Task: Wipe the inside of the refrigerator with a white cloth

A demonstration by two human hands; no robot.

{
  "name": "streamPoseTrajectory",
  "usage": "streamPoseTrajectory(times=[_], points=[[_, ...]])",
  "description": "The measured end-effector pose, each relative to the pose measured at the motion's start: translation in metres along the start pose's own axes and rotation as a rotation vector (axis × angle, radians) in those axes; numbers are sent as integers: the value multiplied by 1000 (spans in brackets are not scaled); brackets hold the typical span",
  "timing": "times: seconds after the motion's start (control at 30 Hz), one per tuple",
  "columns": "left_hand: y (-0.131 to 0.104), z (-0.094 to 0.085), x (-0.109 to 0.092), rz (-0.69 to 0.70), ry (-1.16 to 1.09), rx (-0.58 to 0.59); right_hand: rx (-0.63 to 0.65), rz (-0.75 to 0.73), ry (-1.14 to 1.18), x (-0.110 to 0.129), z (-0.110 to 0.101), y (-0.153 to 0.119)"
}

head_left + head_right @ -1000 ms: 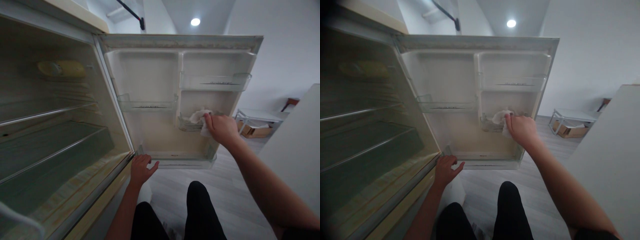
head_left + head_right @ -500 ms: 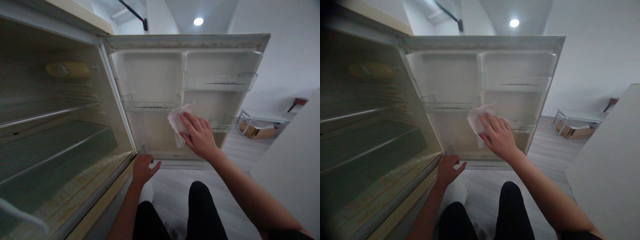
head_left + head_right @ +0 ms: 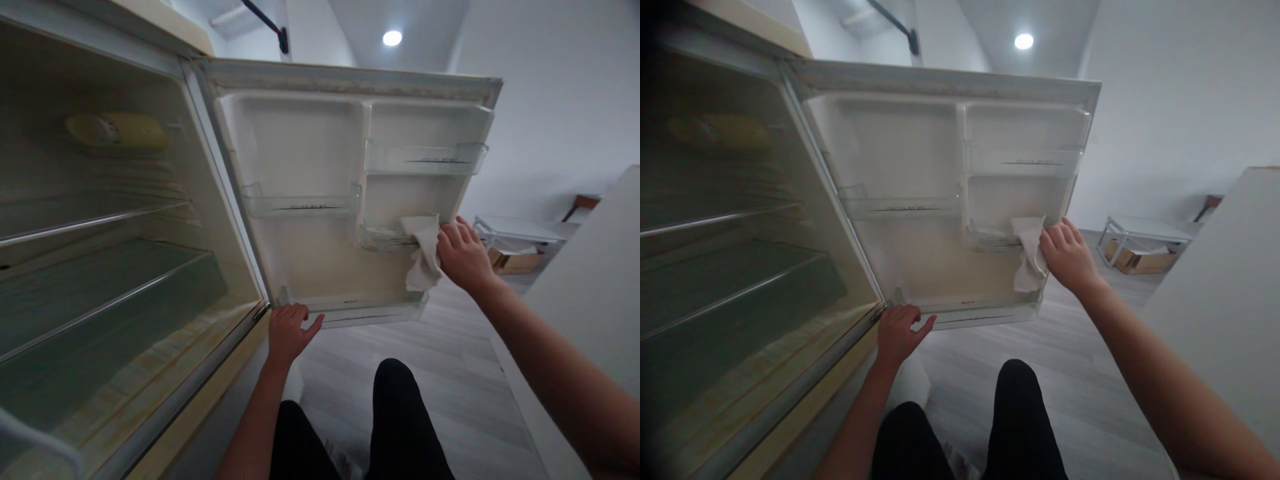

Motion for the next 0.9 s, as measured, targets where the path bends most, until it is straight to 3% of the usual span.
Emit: streamPoseTrajectory(times=[0.1,0.17,0.3,0.47,0.57,0.67,0.73,0.8,0.9], points=[[1,2,-1,-12,5,-5,-147,69,14,-1,3,5],[1,3,-2,-14,6,-9,-235,95,-12,11,0,13],[2,2,-4,-12,16,-33,-317,69,-25,59,-7,35],[3,0,-5,-3,19,-39,-431,33,166,120,-13,55],[2,-1,-3,-4,10,-17,-442,44,250,131,-6,52],[1,-1,-2,-4,-5,-6,-442,60,343,131,10,32],[0,-2,-2,3,-9,-15,-442,81,504,136,25,10],[-1,-3,-2,10,-5,-31,-430,177,851,146,45,-11],[-2,-3,-1,17,7,-47,-406,516,1360,164,74,-32]])
Point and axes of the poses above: each hand's wrist, its own y-axis towards the middle knuckle, its own z-axis out of the palm, x = y × z, the point moved 8 cm from there along y, towards the middle knuckle, and after that the axes turned 6 degrees about -z, right-handed, at the moved point
